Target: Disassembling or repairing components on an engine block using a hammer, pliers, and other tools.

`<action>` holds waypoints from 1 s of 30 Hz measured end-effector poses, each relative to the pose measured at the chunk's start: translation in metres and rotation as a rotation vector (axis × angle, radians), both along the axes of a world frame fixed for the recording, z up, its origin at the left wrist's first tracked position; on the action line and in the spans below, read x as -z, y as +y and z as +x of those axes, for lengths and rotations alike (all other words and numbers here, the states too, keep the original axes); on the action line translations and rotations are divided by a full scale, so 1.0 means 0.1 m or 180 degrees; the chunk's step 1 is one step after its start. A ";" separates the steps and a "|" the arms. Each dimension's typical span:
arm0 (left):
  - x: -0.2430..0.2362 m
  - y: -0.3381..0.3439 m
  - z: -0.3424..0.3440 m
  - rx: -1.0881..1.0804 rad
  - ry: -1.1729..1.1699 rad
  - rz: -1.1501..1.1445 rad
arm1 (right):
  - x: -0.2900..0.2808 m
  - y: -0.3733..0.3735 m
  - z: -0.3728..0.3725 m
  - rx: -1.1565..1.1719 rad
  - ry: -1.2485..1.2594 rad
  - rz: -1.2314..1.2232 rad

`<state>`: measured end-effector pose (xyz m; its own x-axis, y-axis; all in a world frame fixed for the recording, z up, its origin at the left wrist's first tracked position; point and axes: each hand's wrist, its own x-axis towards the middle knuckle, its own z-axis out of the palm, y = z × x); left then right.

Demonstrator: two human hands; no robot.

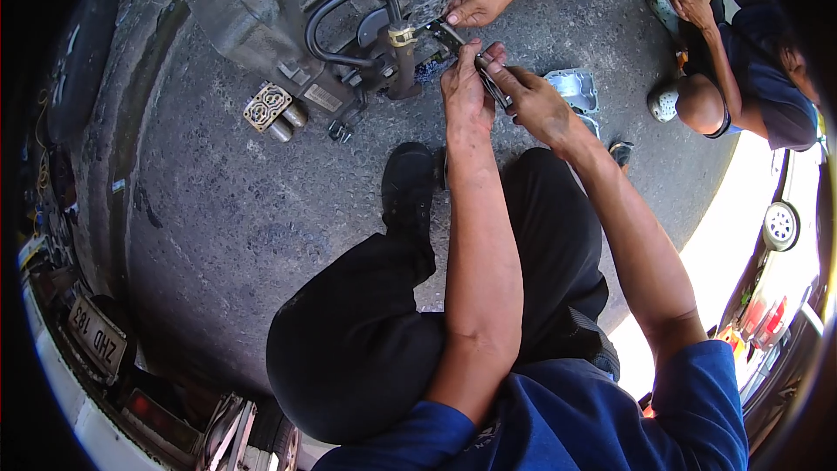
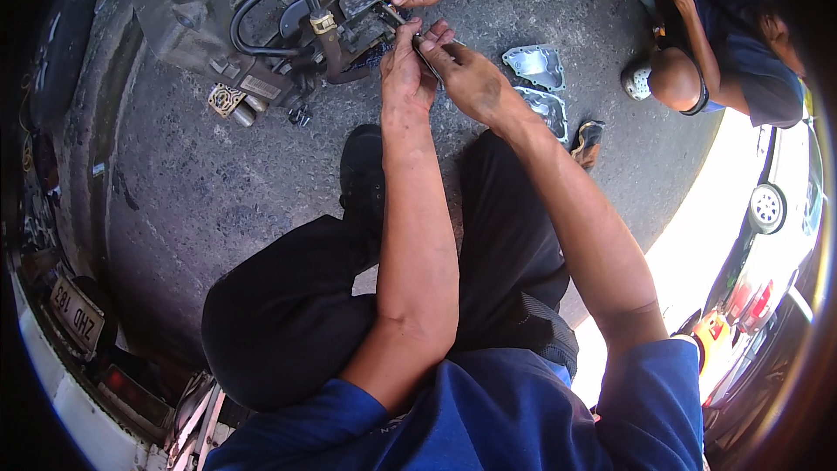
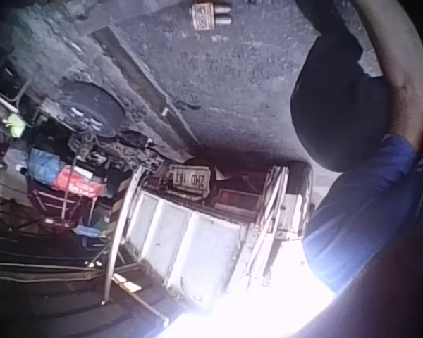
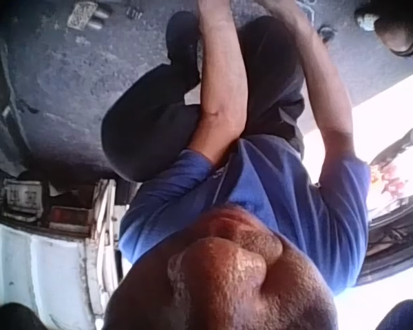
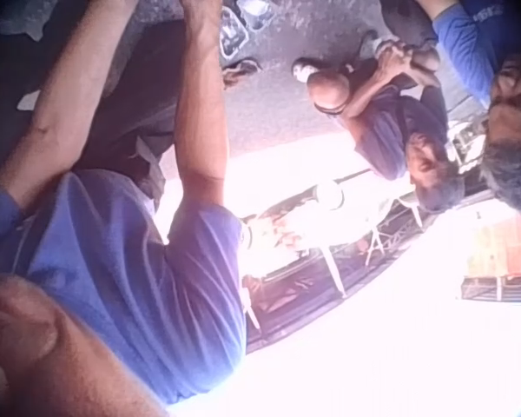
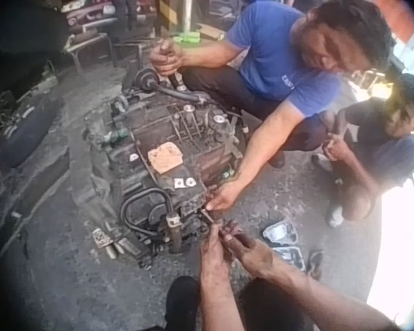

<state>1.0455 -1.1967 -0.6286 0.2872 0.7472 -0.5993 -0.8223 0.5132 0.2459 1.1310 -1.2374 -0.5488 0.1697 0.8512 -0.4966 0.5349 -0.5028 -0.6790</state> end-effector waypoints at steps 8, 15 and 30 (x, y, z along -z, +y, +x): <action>-0.03 0.00 -0.04 0.0111 0.0202 -0.0065 | -0.08 0.20 -0.06 -0.1115 -0.0568 -0.0332; -0.14 0.01 -0.13 0.0674 0.0802 -0.0187 | 0.20 0.38 -0.09 -0.0330 0.0042 -0.1191; -0.13 0.03 -0.26 0.1010 0.0981 -0.0189 | 0.11 0.51 -0.17 -0.0821 0.0116 -0.0886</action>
